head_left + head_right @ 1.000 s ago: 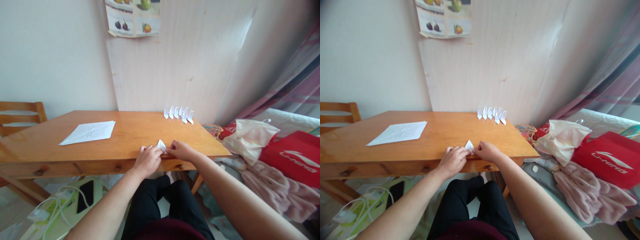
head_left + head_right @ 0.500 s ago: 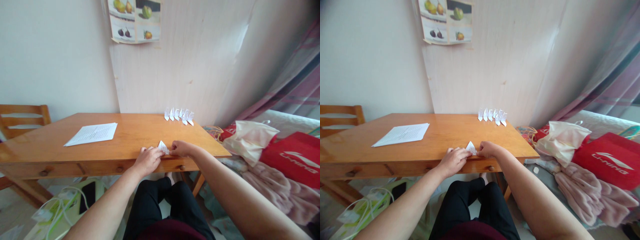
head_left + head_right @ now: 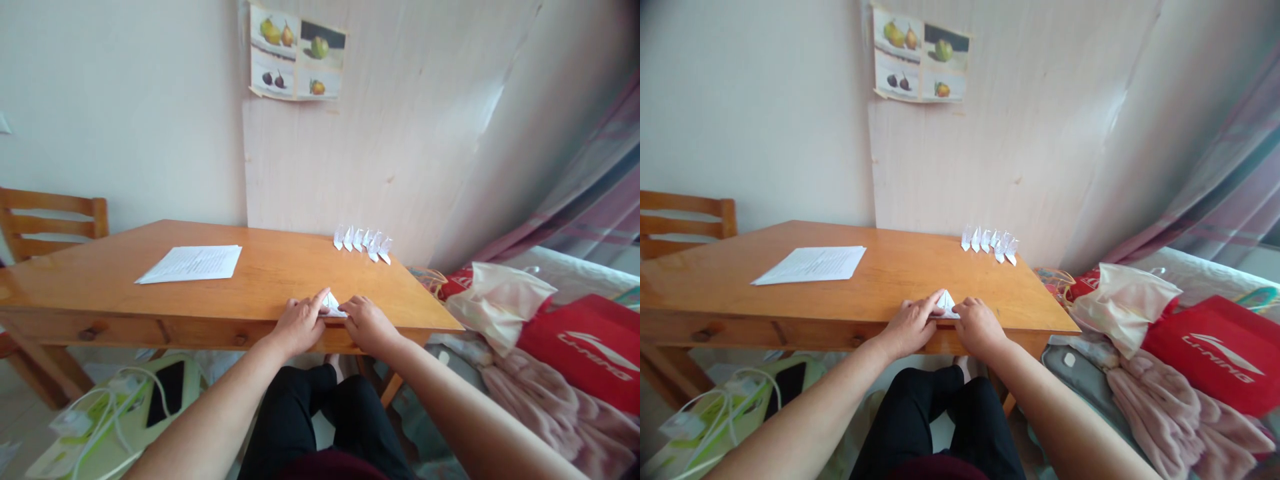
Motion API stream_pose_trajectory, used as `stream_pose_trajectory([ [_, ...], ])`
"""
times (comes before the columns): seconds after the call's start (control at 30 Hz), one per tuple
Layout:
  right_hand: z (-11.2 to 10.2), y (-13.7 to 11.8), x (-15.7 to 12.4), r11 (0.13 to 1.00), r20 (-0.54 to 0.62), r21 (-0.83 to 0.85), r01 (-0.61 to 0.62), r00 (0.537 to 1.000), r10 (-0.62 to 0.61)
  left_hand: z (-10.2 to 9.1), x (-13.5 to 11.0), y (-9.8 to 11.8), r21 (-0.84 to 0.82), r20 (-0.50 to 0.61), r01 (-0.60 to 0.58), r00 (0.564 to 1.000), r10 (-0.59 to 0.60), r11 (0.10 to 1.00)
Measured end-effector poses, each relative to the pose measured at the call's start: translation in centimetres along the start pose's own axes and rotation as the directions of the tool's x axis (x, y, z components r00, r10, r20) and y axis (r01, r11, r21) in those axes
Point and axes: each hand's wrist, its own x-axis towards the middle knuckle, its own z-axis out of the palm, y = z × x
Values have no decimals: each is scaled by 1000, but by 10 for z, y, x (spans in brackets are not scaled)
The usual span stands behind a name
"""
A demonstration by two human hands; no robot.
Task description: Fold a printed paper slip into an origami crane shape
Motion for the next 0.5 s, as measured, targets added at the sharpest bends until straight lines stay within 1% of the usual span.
stream_pose_trajectory([
  [0.07,6,-8,-9,990,6,-107,96,995,-96,1,0,0,-17,0,19,1000,-19,1000],
  [0.13,10,-14,-14,975,19,-175,135,991,-133,2,0,-1,-19,-2,22,1000,-22,1000],
  [0.27,12,-21,-10,962,12,-247,117,993,-118,1,0,-1,-21,-22,15,1000,-15,1000],
  [0.4,6,-22,-4,954,87,-264,140,989,-121,1,1,-3,3,-43,24,999,-24,1000],
  [0.5,5,-23,-4,954,92,-264,145,988,-124,3,2,-4,34,-50,54,997,-52,998],
])
